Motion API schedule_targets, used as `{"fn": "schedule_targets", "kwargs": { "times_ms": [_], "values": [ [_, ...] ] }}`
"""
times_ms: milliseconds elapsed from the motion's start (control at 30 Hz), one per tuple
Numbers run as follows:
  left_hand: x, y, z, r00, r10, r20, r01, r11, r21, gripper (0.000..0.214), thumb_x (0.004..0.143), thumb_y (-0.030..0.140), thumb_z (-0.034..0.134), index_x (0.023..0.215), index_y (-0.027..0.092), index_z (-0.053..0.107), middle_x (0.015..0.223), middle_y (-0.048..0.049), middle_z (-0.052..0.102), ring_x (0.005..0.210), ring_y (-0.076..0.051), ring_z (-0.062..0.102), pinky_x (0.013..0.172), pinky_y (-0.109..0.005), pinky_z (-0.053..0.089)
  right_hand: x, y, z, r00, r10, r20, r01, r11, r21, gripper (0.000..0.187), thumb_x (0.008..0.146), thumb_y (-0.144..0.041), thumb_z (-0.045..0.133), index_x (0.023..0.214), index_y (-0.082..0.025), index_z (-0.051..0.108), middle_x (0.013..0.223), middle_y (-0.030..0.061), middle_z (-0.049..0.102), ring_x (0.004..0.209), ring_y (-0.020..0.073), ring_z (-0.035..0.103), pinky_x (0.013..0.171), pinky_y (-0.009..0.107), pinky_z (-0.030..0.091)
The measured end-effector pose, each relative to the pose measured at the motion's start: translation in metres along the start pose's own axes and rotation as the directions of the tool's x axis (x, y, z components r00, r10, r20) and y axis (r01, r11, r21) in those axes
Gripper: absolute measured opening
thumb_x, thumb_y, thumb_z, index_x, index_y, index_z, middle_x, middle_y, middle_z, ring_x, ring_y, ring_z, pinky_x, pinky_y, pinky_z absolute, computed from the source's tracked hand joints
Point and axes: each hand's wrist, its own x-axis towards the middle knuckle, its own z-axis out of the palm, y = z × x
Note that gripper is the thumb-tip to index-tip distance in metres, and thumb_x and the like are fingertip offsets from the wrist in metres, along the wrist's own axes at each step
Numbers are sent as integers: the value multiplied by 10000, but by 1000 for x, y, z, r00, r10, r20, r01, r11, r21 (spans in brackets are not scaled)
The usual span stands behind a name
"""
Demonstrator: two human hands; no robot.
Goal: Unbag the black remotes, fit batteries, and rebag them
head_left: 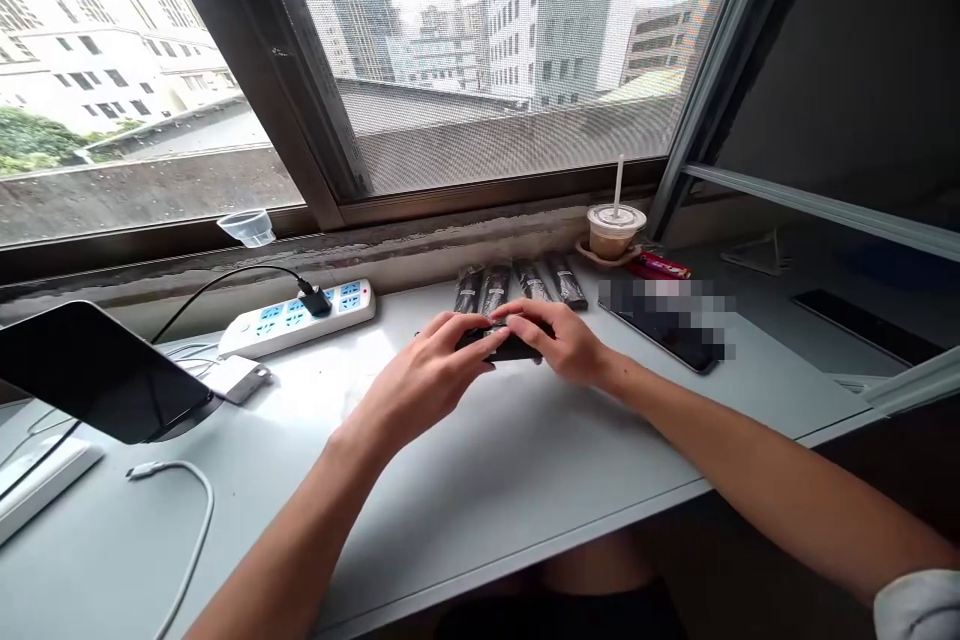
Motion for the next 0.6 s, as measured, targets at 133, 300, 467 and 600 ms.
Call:
{"fn": "schedule_targets", "kwargs": {
  "times_ms": [133, 300, 467, 600],
  "values": [
    [6, 2, -3, 980, -68, -187, 80, 995, 58, 343, 1051, 205, 573, 1365, 301, 670, 1365, -95, 693, 1319, -299, 592, 1111, -531, 532, 9, 4, -7, 985, 166, -42, -146, 943, 299, 441, 928, -535, 740, 1226, -212, 776, 1099, 69, 792, 954, 230, 727, 796, 335, 584],
    [-3, -6, 0, 992, -121, 25, 118, 990, 78, 519, 965, 431, 727, 1446, 275, 611, 1423, -126, 656, 1282, -349, 618, 1054, -529, 548, 20, 12, -27, 918, 334, -213, -167, 815, 555, 594, 828, -490, 848, 1340, -228, 696, 1061, 49, 784, 877, 189, 707, 732, 298, 563],
    [-19, -20, 4, 902, -264, 343, 254, 964, 73, 596, 1009, 324, 631, 1585, 281, 481, 1374, -122, 697, 1086, -320, 736, 876, -434, 605, 20, 16, -39, 937, 278, -210, -162, 881, 444, 949, 793, -378, 857, 1621, -275, 405, 1061, 39, 764, 817, 172, 675, 601, 253, 507],
    [-21, -25, -6, 880, -312, 358, 306, 949, 75, 537, 1056, 325, 510, 1592, 319, 477, 1389, -98, 705, 1083, -320, 742, 867, -426, 594, 16, 21, -38, 964, 226, -141, -171, 930, 324, 1398, 767, -331, 884, 1694, -410, -160, 1333, 80, 670, 696, 132, 672, 570, 274, 566]
  ]
}}
